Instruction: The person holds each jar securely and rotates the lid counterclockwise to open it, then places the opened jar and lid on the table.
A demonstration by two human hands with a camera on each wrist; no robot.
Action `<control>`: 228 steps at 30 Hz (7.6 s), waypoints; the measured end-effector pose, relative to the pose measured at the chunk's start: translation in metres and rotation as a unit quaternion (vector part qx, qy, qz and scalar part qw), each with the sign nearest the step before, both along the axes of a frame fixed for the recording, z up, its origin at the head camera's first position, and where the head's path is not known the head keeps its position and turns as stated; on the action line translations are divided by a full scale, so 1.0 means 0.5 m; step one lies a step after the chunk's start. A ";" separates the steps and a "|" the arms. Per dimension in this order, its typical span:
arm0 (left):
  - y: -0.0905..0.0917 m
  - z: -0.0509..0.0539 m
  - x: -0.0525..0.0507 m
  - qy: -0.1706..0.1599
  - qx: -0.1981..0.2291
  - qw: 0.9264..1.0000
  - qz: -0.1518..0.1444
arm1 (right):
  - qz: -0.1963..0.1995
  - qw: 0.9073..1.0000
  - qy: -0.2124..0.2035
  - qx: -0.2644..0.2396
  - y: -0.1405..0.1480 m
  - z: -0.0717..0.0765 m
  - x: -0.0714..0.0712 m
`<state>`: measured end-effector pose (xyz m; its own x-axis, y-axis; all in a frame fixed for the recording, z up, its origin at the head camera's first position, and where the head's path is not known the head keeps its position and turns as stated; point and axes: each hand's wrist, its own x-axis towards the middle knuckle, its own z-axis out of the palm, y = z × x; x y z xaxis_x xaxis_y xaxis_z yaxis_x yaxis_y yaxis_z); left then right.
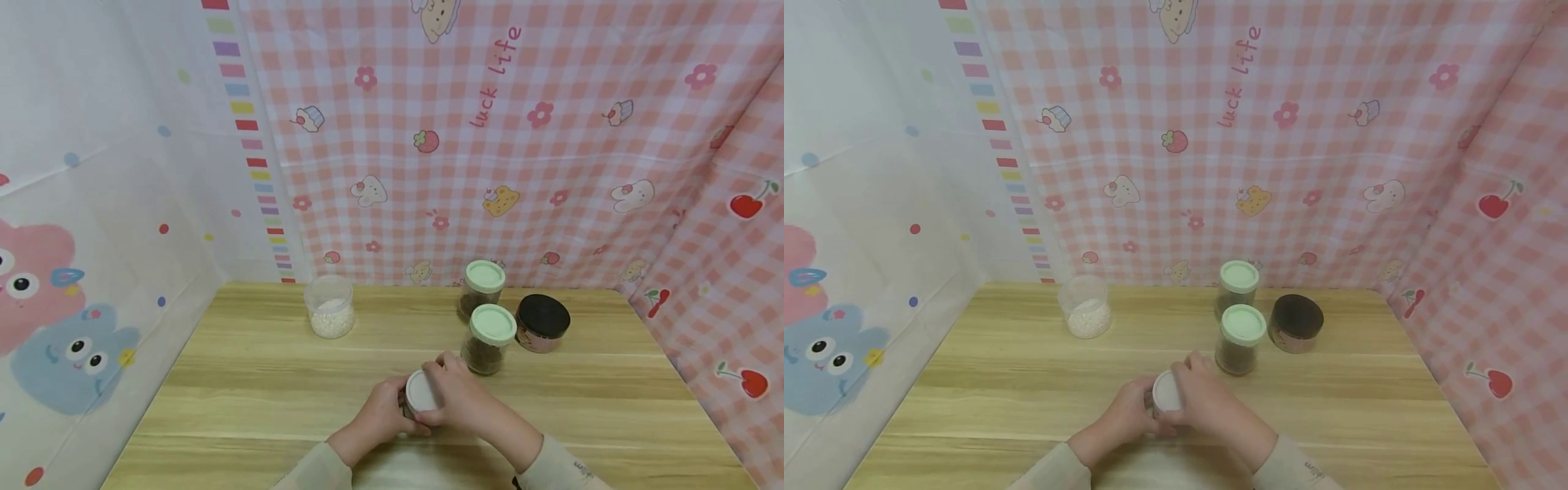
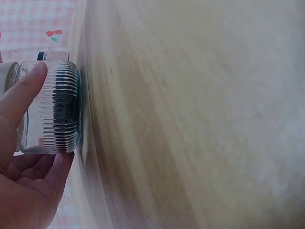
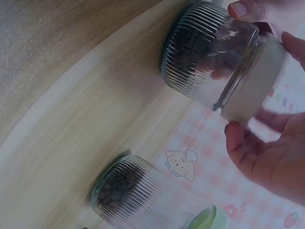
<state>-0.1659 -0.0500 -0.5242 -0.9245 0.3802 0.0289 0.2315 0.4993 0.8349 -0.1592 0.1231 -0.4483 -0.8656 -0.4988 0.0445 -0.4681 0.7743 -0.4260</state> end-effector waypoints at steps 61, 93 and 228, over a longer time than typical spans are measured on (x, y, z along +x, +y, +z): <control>0.000 0.002 0.004 0.019 -0.009 1.000 -0.005 | 0.008 1.000 0.004 -0.019 0.002 -0.008 0.005; 0.001 0.006 0.006 0.028 -0.029 0.999 0.003 | 0.011 1.000 0.021 0.010 -0.009 -0.002 -0.001; -0.046 0.019 0.013 0.021 -0.056 0.997 0.047 | -0.098 0.994 -0.050 0.007 0.069 -0.096 -0.009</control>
